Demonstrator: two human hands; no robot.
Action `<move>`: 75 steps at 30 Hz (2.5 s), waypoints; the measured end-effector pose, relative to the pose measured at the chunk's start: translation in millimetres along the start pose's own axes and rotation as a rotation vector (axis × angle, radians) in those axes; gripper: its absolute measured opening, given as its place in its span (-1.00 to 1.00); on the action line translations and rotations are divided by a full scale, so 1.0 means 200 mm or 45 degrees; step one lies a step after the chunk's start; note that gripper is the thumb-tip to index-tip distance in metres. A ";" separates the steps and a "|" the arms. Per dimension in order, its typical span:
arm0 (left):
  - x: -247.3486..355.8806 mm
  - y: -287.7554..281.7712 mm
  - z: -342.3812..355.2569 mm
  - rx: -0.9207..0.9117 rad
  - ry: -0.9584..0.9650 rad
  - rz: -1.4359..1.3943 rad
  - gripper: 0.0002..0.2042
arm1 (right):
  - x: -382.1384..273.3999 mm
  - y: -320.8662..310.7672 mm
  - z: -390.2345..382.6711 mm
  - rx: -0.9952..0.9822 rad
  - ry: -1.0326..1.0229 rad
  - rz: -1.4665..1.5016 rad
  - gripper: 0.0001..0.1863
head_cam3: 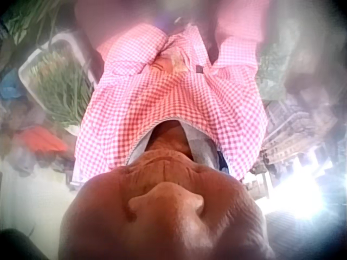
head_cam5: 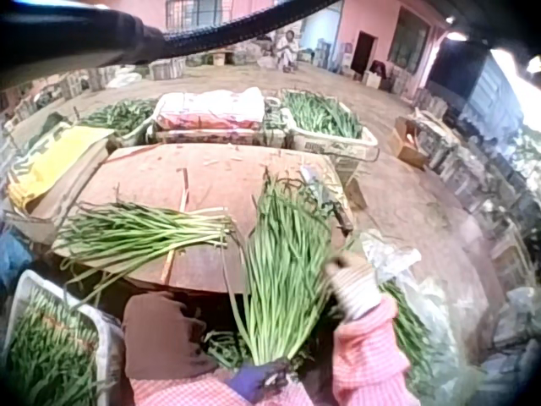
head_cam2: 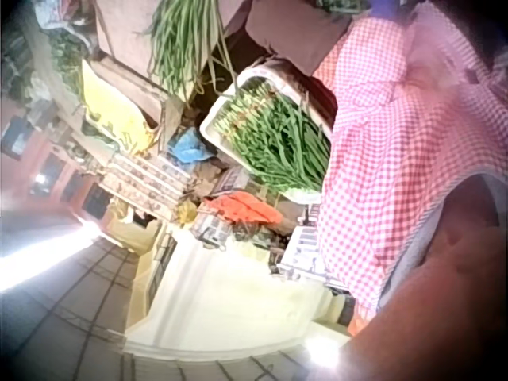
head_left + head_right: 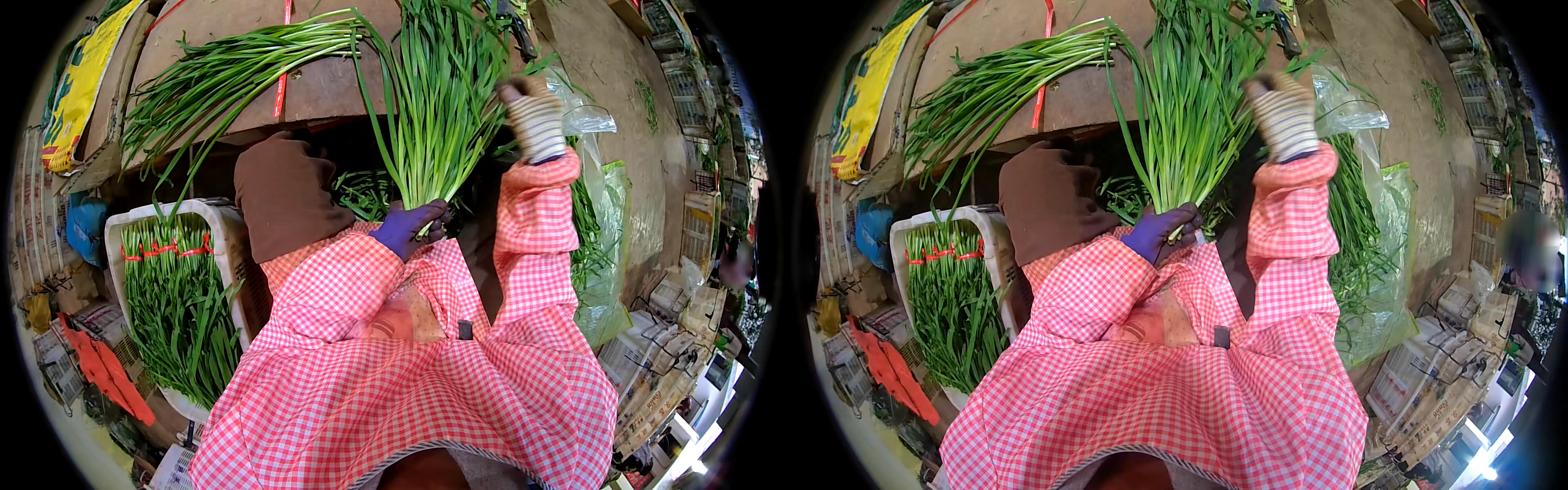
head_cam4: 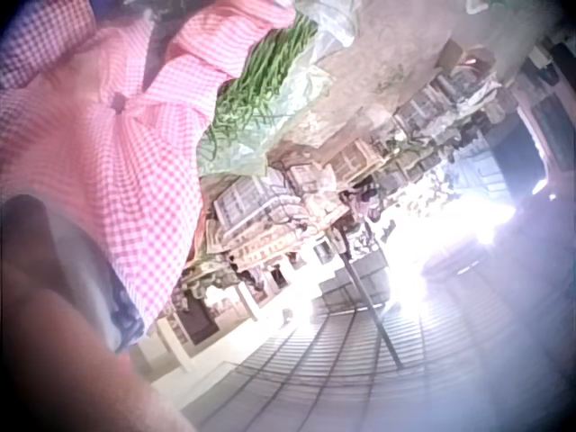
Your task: The person sits on the floor and uses a knife to trim the ends of green onions on a cutting board. They gather the trimmed onions into bundles and place them into a white basket.
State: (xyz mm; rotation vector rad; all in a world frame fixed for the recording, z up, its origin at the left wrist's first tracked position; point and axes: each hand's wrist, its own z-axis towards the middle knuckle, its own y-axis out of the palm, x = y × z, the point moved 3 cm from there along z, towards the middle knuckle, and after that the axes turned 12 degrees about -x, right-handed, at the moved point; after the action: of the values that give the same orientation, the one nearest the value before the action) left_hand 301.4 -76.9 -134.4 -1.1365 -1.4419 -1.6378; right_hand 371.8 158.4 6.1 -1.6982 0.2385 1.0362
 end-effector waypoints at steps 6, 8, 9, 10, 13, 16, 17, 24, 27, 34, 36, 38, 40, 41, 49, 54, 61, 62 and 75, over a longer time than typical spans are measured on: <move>0.21 0.10 0.05 0.403 -0.524 -0.986 -0.82 | 0.24 -0.32 -0.16 0.336 0.127 0.496 -0.78; 0.19 0.09 0.05 0.402 -0.469 -0.903 -0.81 | 0.29 -0.23 -0.29 0.101 0.262 0.265 -0.77; 0.16 0.08 0.06 0.426 -0.508 -0.762 -0.80 | 0.36 -0.15 -0.38 0.028 0.201 0.216 -0.78; 0.14 0.07 0.06 0.448 -0.549 -0.629 -0.78 | 0.40 -0.07 -0.45 -0.051 0.148 0.159 -0.78; 0.15 0.07 0.06 0.468 -0.606 -0.509 -0.74 | 0.35 0.09 -0.60 -0.291 0.364 0.240 -0.80; 0.16 0.06 0.06 0.463 -0.579 -0.512 -0.76 | 0.28 0.14 -0.59 -0.216 0.276 0.298 -0.80; 0.14 0.05 0.06 0.421 -0.541 -0.519 -0.76 | 0.21 0.12 -0.55 -0.167 0.188 0.214 -0.80; 0.16 0.07 0.06 0.431 -0.568 -0.516 -0.76 | 0.01 0.19 -0.12 -0.331 0.139 -0.398 -0.55; 0.19 0.05 0.05 0.428 -0.561 -0.521 -0.73 | 0.06 0.08 -0.07 -0.105 -0.078 -0.443 -0.68; 0.17 0.08 0.06 0.415 -0.469 -0.648 -0.76 | 0.35 -0.28 -0.44 0.221 0.515 0.235 -0.65; 0.18 0.10 0.08 0.440 -0.536 -0.657 -0.79 | 0.37 -0.09 -0.57 -0.024 0.175 -0.072 -0.62; 0.20 0.10 0.08 0.448 -0.543 -0.555 -0.83 | 0.16 0.11 -0.66 -0.451 0.222 0.004 -0.61; 0.22 0.14 0.10 0.483 -0.475 -0.563 -0.83 | 0.10 0.24 -0.65 -0.548 0.260 0.063 -0.59; 0.21 0.12 0.12 0.468 -0.586 -0.487 -0.82 | 0.12 0.31 -0.63 -0.539 0.341 0.078 -0.58; 0.12 0.08 0.07 0.701 -0.604 -0.829 -0.81 | 0.21 0.23 -0.67 -0.213 0.458 0.309 -0.64; 0.10 0.08 0.07 0.633 -0.658 -0.900 -0.87 | 0.26 0.11 -0.75 -0.102 0.495 0.227 -0.68; 0.14 0.06 0.07 0.465 -0.485 -0.658 -0.79 | 0.30 -0.25 -0.92 0.229 0.642 0.219 -0.64; 0.14 0.07 0.06 0.426 -0.423 -0.679 -0.77 | 0.53 -0.35 -1.02 0.501 0.591 0.418 -0.67; 0.18 0.08 0.05 0.453 -0.528 -0.695 -0.78 | 0.55 -0.24 -1.29 0.176 0.812 0.480 -0.66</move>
State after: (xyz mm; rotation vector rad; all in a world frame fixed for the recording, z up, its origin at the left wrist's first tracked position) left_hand 302.7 -68.3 -94.8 -0.9579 -2.3678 -1.4325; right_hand 599.6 -8.4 -31.5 -1.8515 1.0490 0.6845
